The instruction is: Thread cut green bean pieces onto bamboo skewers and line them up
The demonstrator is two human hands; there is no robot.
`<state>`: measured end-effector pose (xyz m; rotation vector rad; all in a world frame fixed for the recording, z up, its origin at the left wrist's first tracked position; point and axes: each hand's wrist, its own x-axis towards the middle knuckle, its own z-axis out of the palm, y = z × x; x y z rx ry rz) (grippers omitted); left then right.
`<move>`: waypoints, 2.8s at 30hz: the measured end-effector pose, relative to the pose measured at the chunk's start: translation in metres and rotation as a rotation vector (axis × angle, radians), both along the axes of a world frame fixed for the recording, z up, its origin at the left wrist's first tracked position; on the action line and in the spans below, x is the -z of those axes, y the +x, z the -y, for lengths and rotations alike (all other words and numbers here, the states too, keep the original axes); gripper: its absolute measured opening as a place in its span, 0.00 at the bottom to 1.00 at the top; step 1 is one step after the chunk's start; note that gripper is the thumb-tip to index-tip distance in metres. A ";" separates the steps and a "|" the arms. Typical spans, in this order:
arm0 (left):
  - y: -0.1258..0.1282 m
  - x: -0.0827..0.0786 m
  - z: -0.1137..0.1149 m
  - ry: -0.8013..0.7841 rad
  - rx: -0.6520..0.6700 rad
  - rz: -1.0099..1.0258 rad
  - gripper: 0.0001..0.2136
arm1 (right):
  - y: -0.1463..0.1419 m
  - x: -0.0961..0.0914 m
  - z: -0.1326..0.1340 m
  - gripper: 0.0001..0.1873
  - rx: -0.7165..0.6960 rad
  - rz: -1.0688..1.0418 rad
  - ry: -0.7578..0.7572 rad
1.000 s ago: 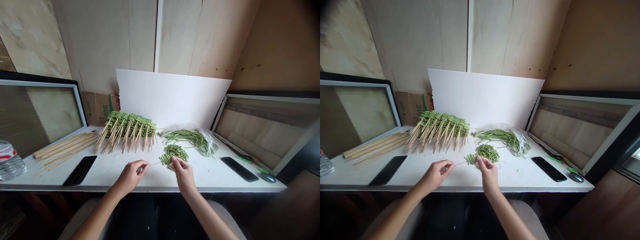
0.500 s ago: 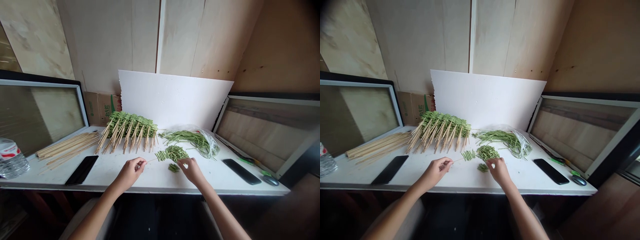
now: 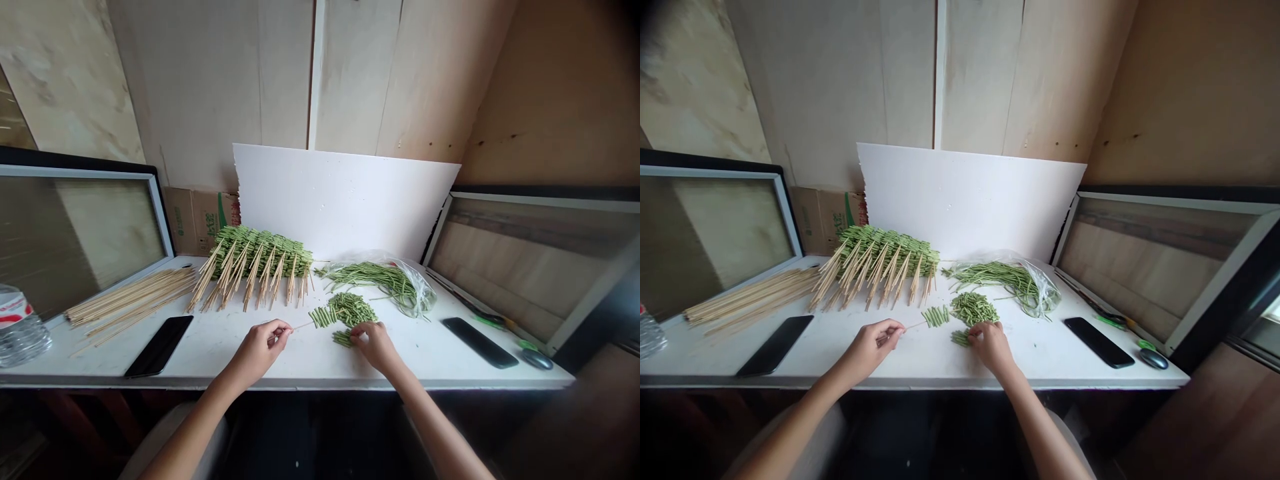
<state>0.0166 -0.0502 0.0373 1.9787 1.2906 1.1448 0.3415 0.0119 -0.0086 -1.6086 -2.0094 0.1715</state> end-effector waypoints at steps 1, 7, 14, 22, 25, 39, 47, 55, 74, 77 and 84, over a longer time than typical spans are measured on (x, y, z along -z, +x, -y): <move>0.000 0.000 0.000 -0.001 0.001 0.000 0.15 | 0.000 0.001 -0.001 0.08 -0.001 -0.003 -0.002; 0.000 0.002 -0.001 -0.003 0.005 0.001 0.14 | 0.002 0.003 -0.003 0.11 -0.009 -0.073 -0.030; -0.002 0.004 -0.003 -0.011 0.017 0.004 0.13 | 0.006 0.001 -0.005 0.14 0.046 -0.182 0.005; -0.003 0.004 -0.004 -0.019 0.022 0.003 0.14 | 0.013 -0.014 -0.004 0.12 -0.040 -0.288 -0.035; -0.002 0.002 -0.002 -0.035 0.027 0.003 0.14 | 0.012 -0.023 -0.001 0.13 -0.036 -0.384 -0.094; 0.006 -0.007 0.008 -0.050 0.086 0.063 0.14 | -0.023 -0.063 0.028 0.17 -0.299 -1.433 -0.352; 0.008 -0.010 0.009 -0.048 0.084 0.078 0.13 | -0.030 -0.060 0.030 0.16 -0.305 -1.522 -0.367; 0.008 -0.009 0.009 -0.050 0.087 0.075 0.13 | -0.024 -0.069 0.033 0.14 -0.345 -1.427 -0.389; 0.012 -0.011 0.013 0.050 0.049 0.045 0.13 | -0.033 -0.071 0.040 0.15 -0.241 -1.402 -0.259; 0.014 -0.010 0.013 0.074 0.037 0.032 0.13 | -0.036 -0.069 0.040 0.15 -0.219 -1.417 -0.249; 0.017 -0.008 0.015 0.105 0.027 0.001 0.13 | -0.042 -0.062 0.043 0.14 -0.218 -1.433 -0.200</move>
